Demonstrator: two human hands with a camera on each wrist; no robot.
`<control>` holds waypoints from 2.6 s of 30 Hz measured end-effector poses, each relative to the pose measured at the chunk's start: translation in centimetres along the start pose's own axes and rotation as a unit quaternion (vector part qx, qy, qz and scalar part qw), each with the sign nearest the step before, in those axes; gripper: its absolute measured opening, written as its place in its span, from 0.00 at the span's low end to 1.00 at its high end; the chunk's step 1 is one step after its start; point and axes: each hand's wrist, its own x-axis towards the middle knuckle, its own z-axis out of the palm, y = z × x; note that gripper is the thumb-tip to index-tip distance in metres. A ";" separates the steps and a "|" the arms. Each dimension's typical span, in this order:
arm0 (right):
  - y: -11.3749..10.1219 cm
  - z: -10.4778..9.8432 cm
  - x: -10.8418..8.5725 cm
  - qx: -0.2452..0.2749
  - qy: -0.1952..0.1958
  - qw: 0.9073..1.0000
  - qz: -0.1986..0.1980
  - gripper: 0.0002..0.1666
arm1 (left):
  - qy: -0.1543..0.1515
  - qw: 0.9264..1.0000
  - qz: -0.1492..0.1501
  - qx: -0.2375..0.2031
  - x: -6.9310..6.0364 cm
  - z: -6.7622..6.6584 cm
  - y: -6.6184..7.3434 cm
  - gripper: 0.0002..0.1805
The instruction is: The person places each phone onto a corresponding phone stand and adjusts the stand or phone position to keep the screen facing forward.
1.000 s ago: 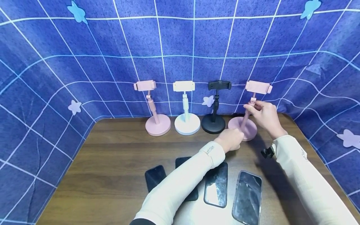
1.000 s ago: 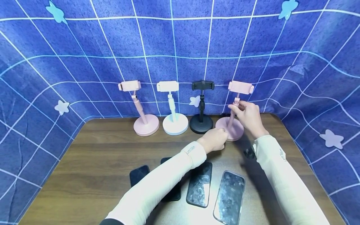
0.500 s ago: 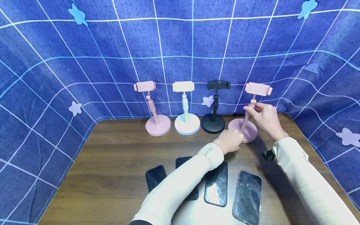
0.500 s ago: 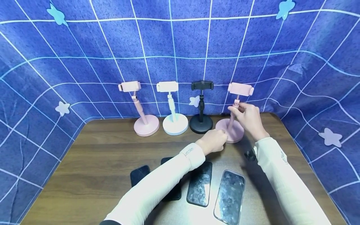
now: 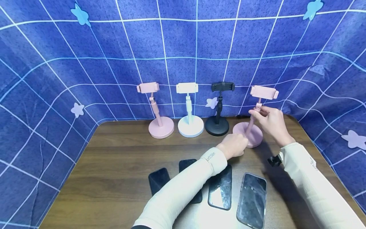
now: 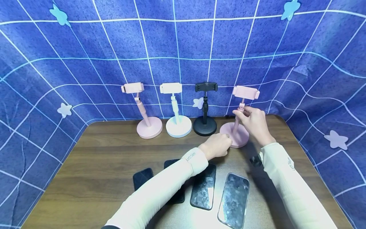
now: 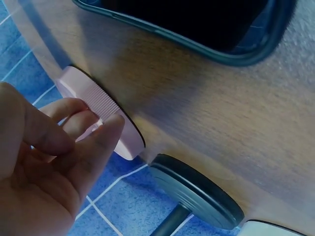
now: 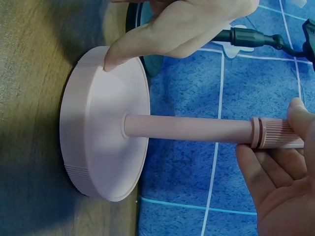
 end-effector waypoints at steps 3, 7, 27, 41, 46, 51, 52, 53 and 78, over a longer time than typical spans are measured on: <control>0.1 0.1 -0.2 -0.002 0.004 1.000 -0.004 0.12 | -0.005 1.000 0.000 -0.005 -0.1 0.0 0.0 0.05; 0.0 0.0 -0.5 -0.003 0.013 1.000 -0.005 0.12 | -0.019 1.000 0.007 -0.020 -0.2 -0.1 0.1 0.04; -0.7 -0.9 -1.8 0.004 0.018 1.000 -0.006 0.11 | -0.033 0.998 0.020 -0.042 -1.1 -0.6 0.8 0.03; -0.7 -1.1 -2.4 -0.004 0.020 0.999 -0.026 0.10 | -0.039 0.998 0.014 -0.049 -1.5 -0.7 0.9 0.05; -0.7 -1.1 -2.5 -0.004 0.024 0.999 -0.031 0.10 | -0.048 0.997 0.010 -0.058 -1.7 -1.1 0.9 0.04; -0.6 -1.2 -2.6 -0.005 0.032 0.998 -0.044 0.09 | -0.050 0.997 0.007 -0.066 -1.8 -1.3 1.0 0.05; -0.6 -1.2 -2.6 -0.007 0.033 0.998 -0.048 0.09 | -0.050 0.997 0.006 -0.066 -1.8 -1.4 1.1 0.05; -0.6 -1.2 -2.6 -0.007 0.034 0.998 -0.050 0.09 | -0.051 0.997 0.006 -0.066 -1.8 -1.5 1.1 0.04; -1.2 -1.8 -3.6 0.007 0.034 0.998 -0.044 0.09 | -0.036 0.996 0.039 -0.066 -2.7 -1.6 1.4 0.06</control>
